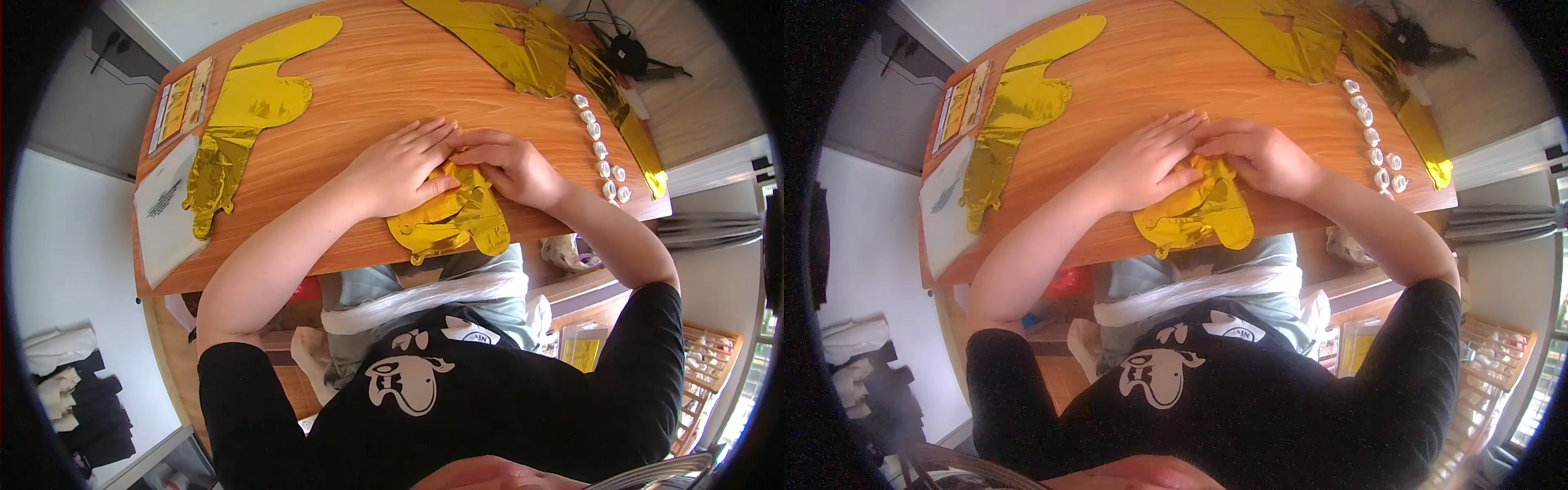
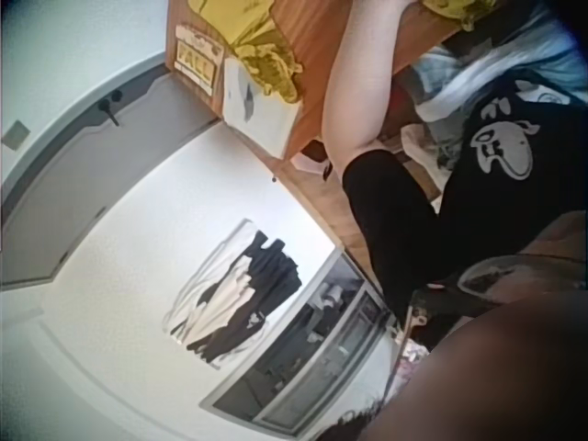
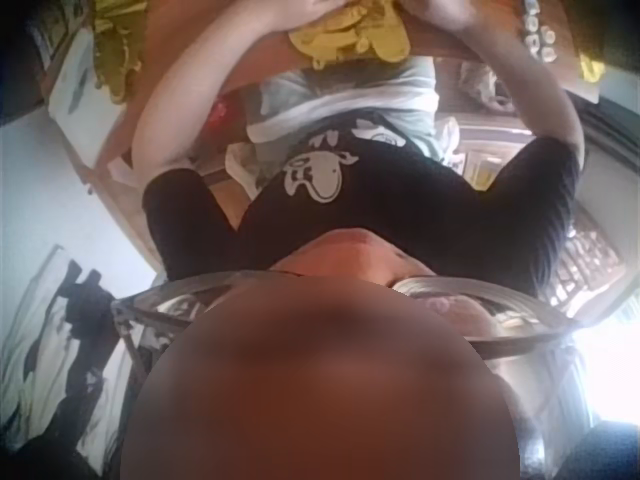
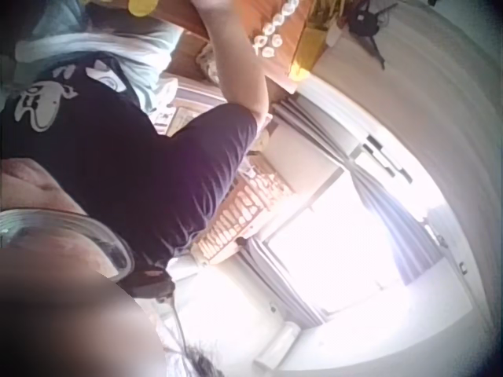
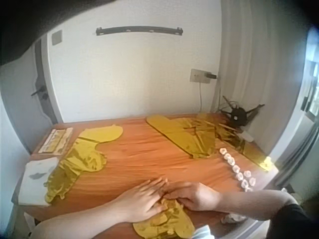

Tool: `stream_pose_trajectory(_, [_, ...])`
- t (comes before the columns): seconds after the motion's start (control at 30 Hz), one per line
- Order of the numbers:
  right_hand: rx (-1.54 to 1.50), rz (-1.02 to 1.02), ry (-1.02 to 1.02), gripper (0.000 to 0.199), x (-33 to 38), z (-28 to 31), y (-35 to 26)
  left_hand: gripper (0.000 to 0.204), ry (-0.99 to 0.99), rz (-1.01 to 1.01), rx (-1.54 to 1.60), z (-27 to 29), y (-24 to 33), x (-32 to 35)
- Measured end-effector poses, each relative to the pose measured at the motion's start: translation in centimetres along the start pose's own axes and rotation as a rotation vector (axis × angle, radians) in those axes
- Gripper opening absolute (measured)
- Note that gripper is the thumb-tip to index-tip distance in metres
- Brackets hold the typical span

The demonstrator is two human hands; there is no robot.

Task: Folding deflated gold foil balloons on a desk to prepare them for storage or packaging.

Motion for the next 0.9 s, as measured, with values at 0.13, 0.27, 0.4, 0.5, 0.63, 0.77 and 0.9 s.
stream_pose_trajectory(0.13, [-0.026, 0.042, 0.032, 0.028, -0.2, 0.1, -0.1, 0.068, -0.012, -0.01, -0.031, -0.1, -0.1, 0.1])
stream_pose_trajectory(0.27, [0.024, 0.023, 0.01, 0.027, -0.6, 0.5, -0.3, 0.067, -0.021, 0.001, -0.027, -0.2, -0.1, 0.0])
stream_pose_trajectory(0.4, [-0.027, -0.05, 0.024, 0.026, -0.7, 0.1, 0.6, 0.068, -0.024, 0.01, -0.011, -0.1, -0.1, -0.1])
stream_pose_trajectory(0.5, [0.004, -0.077, 0.03, 0.025, -0.8, 0.1, 0.6, 0.069, -0.008, 0.005, -0.005, 0.1, 0.0, 0.0])
stream_pose_trajectory(0.63, [0.052, -0.12, 0.061, 0.023, -0.1, 0.7, 0.0, 0.069, -0.009, 0.006, -0.012, 0.0, -0.1, 0.2])
stream_pose_trajectory(0.77, [0.013, -0.075, 0.062, 0.021, 0.7, 0.6, 0.7, 0.07, -0.015, -0.006, -0.017, 0.0, 0.1, 0.0])
stream_pose_trajectory(0.9, [-0.006, -0.134, 0.068, 0.019, 0.1, 0.9, 0.4, 0.07, -0.011, 0.002, -0.004, 0.1, 0.0, 0.0])
Point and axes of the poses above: each hand's wrist, its own x-axis away from the middle knuckle, its own z-axis out of the back of the hand, y = z × x, the point moved 9 cm from there along -x, towards the middle knuckle, and after that the axes turned 5 degrees about -z, right-handed, at the moved point
